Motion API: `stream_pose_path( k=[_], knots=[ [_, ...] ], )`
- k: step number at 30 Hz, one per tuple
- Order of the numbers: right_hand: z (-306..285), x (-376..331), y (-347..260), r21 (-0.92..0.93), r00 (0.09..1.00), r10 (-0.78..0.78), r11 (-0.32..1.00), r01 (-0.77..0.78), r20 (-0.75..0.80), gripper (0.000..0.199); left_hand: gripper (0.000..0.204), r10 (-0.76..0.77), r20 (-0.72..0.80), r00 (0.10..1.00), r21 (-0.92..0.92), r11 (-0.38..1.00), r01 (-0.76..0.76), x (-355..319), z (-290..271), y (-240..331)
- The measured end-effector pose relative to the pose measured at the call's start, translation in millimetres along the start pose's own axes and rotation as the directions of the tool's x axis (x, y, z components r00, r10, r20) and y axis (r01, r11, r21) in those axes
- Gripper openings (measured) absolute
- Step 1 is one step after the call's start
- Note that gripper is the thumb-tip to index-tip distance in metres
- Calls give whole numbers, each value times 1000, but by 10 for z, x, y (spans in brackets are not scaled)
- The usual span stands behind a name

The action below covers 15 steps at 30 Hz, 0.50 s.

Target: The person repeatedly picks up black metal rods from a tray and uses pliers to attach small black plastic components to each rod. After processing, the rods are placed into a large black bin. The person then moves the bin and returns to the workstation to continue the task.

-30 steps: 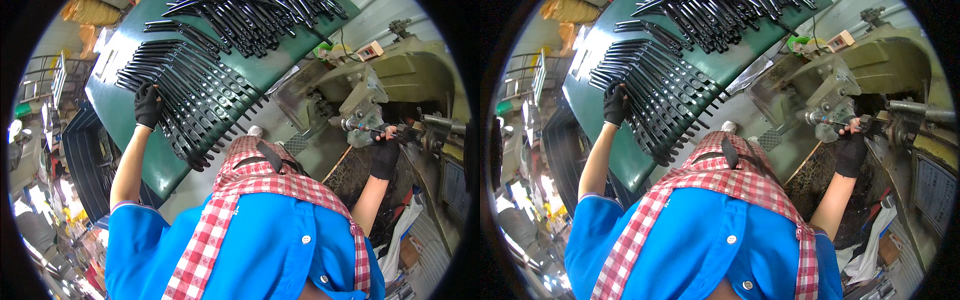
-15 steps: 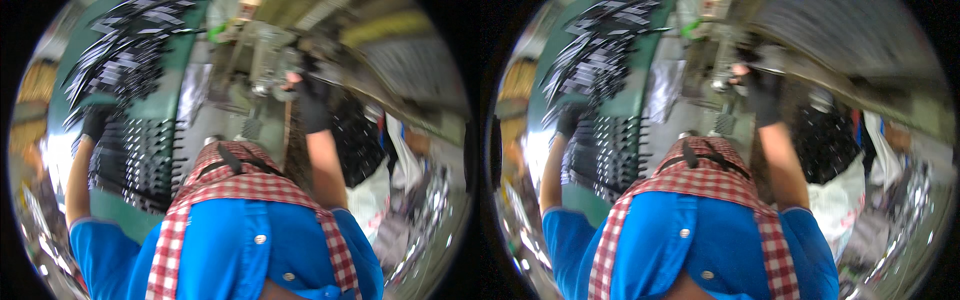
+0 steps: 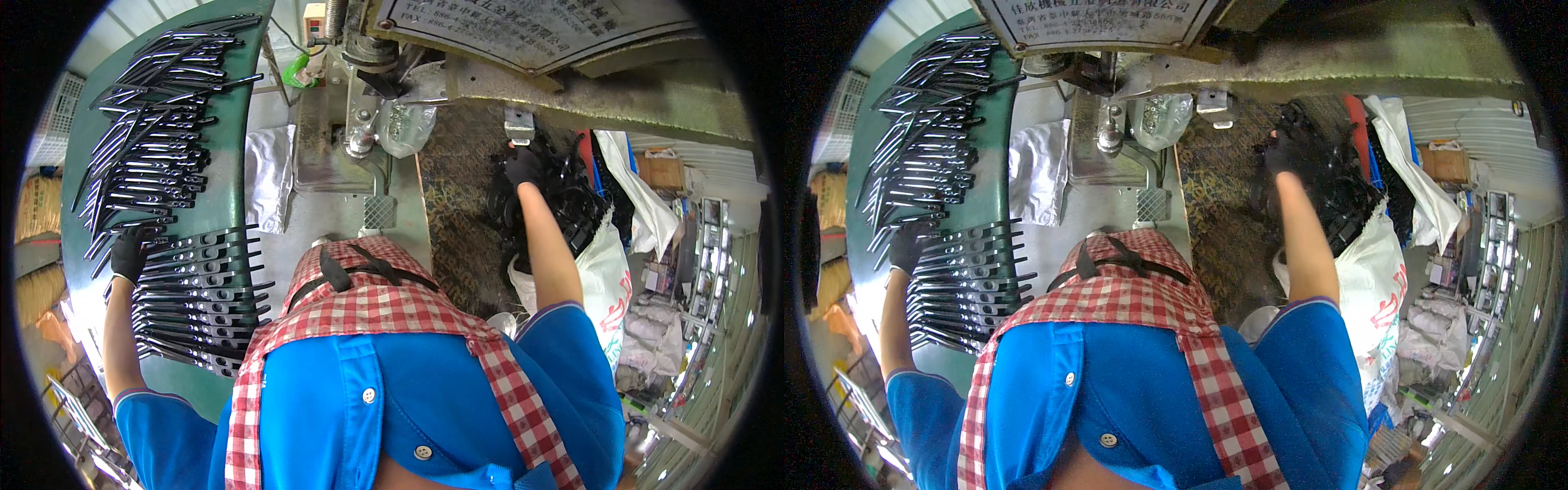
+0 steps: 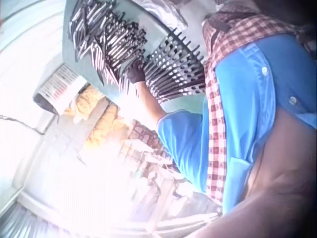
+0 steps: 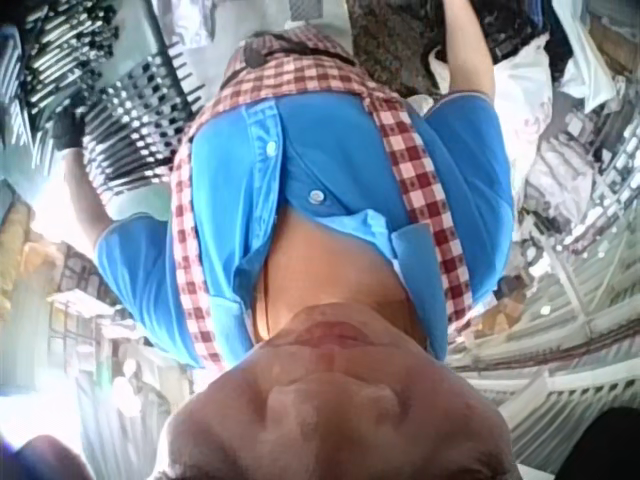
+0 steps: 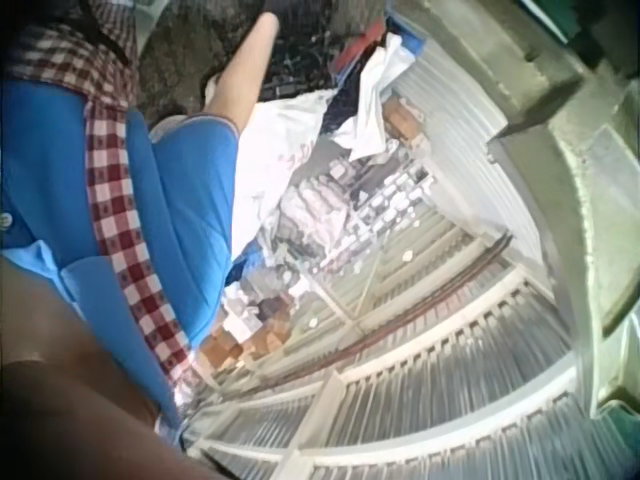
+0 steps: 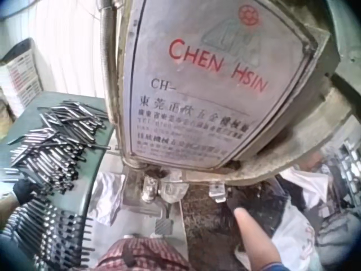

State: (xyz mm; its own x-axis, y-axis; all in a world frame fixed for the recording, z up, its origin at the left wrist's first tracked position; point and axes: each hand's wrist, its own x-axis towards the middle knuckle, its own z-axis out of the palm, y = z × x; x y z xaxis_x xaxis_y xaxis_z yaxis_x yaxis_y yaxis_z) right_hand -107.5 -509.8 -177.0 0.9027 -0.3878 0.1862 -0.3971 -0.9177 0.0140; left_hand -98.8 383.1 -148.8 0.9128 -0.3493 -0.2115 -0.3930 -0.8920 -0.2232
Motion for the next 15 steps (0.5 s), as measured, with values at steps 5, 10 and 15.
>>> stream_pose_path(
  k=[5,10,15],
  knots=[
    [-709,291,-451,-372,720,-31,840,395,694,56,37,-94,-45,995,-126,988,87,-261,-127,88],
    [-651,340,-255,-137,739,-168,932,334,653,49,37,22,-299,954,-6,1000,-25,-146,-345,120],
    [-722,197,-258,418,756,-503,846,331,419,49,39,-54,-517,854,-89,996,9,186,-732,496]
  ],
)
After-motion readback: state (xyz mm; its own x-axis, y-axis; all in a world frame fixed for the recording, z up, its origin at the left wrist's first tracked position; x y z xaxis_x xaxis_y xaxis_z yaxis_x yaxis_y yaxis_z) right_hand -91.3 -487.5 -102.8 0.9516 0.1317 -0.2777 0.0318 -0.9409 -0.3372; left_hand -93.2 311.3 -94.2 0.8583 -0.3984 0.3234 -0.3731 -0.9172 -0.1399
